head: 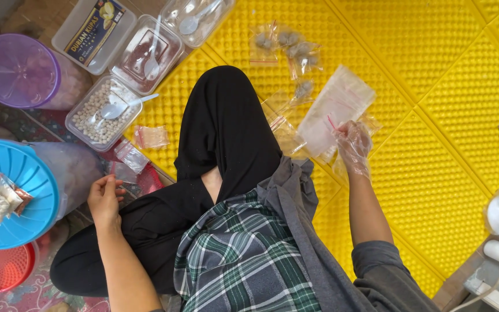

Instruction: Packing small food ingredients like seeds and powders into small plastic bags using a spoon and sealing them.

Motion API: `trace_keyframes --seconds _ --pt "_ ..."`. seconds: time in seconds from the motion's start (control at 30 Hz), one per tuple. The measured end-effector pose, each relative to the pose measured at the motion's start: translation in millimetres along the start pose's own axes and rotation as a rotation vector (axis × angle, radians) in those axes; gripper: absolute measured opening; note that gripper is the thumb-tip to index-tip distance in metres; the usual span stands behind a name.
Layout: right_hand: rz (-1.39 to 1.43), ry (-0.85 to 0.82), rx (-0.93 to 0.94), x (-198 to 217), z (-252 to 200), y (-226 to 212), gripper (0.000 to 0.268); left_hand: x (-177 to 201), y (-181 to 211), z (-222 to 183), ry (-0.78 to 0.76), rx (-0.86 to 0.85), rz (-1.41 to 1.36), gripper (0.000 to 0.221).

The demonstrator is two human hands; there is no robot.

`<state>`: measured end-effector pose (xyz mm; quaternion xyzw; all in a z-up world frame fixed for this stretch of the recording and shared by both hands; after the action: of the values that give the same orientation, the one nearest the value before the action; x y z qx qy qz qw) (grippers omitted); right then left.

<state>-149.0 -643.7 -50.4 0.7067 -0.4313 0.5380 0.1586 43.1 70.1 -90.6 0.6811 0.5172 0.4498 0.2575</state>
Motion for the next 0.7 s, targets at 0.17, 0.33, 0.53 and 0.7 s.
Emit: trace_keyframes --seconds 0.17,0.33,0.53,0.7 --pt "-0.091 0.098 0.074 -5 4 8 0.013 -1 1 0 -0.003 -0.010 -0.008 0.019" --pt "-0.181 0.004 0.062 -10 9 6 0.024 -1 5 -3 -0.008 -0.006 -0.011 0.020" --pt "-0.279 -0.064 0.040 -4 2 -6 0.040 -3 6 -3 -0.008 -0.010 -0.018 0.019" --pt "-0.307 0.212 0.242 5 -12 -23 0.026 -2 1 0 -0.019 0.000 -0.028 0.020"
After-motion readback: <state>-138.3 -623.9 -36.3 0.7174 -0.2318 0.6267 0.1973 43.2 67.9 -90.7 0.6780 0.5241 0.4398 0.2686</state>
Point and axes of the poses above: each hand's wrist, its own z-axis towards the middle knuckle, its own x-axis out of the back of the hand, y = z × x, the point moved 6 cm from there along z, towards the middle knuckle, and after that the axes turned 9 degrees about -y, right-handed, at the moved point
